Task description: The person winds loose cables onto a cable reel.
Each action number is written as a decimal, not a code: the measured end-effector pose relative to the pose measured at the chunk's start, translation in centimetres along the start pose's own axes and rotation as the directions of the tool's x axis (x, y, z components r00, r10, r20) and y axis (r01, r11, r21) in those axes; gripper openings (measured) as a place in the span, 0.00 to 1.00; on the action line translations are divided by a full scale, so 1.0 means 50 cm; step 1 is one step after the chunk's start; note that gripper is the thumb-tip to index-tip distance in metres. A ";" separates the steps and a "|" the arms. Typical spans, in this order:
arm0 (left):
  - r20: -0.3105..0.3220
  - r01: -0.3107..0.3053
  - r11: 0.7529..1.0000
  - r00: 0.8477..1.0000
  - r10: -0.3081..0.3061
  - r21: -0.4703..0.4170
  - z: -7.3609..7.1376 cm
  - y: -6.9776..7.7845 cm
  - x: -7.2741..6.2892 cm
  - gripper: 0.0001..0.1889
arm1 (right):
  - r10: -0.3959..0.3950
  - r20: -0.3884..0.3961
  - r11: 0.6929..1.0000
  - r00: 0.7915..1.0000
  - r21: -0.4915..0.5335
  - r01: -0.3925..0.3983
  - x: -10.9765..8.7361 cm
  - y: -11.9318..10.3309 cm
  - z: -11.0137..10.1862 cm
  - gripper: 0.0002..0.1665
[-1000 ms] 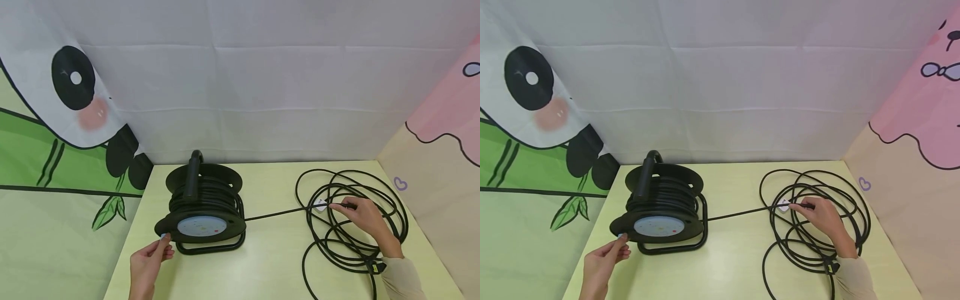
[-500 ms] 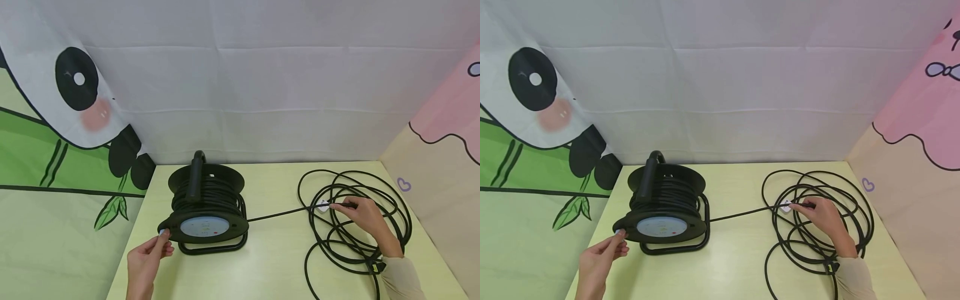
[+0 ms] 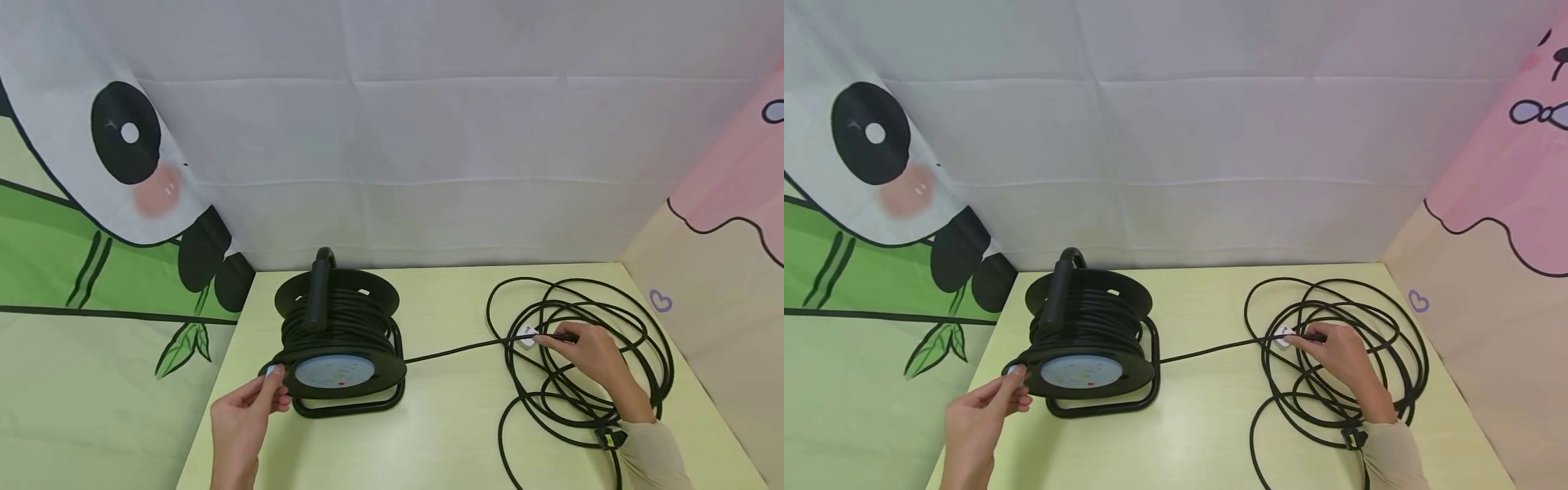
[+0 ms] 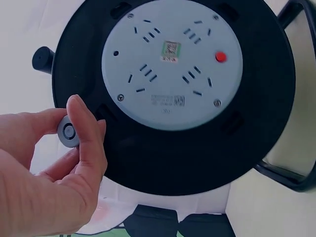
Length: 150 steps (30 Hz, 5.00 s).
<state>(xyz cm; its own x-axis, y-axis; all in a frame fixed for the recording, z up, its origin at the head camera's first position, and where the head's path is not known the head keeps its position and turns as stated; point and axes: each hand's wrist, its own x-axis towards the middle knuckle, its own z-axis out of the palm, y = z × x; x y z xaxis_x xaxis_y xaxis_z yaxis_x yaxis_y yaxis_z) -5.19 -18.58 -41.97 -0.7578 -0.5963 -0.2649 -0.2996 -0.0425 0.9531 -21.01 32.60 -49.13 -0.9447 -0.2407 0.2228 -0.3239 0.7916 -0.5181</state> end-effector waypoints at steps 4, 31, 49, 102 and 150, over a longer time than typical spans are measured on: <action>0.012 -0.021 1.000 1.000 0.021 -0.014 0.008 0.008 -0.010 0.24 | -0.020 0.012 1.000 1.000 -0.001 0.020 0.005 -0.009 0.006 0.14; 0.082 -0.155 0.988 0.984 0.155 -0.013 0.066 0.036 -0.059 0.18 | -0.106 0.086 0.990 0.991 0.104 0.097 0.023 -0.066 0.048 0.11; 0.168 -0.199 0.976 0.963 0.212 -0.090 0.102 0.035 -0.072 0.16 | -0.166 0.121 0.980 0.979 0.131 0.150 0.032 -0.085 0.063 0.09; 0.409 -0.133 0.984 0.896 0.172 -0.123 0.211 -0.047 -0.095 0.15 | -0.154 0.120 0.984 0.981 0.103 0.142 0.024 -0.137 0.028 0.12; 0.271 -0.021 0.996 0.962 -0.003 0.086 0.163 -0.258 0.019 0.14 | -0.136 0.176 0.990 0.975 -0.006 0.139 0.068 -0.046 -0.040 0.27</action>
<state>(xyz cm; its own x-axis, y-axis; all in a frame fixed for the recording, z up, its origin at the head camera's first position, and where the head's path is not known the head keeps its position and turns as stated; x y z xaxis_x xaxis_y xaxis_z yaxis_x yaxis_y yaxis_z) -6.78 -12.06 -55.69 -0.8859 -0.3562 -0.2972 -0.3319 0.0389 0.9425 -23.35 31.10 -45.51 -0.8862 -0.4411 0.1420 -0.4516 0.7537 -0.4775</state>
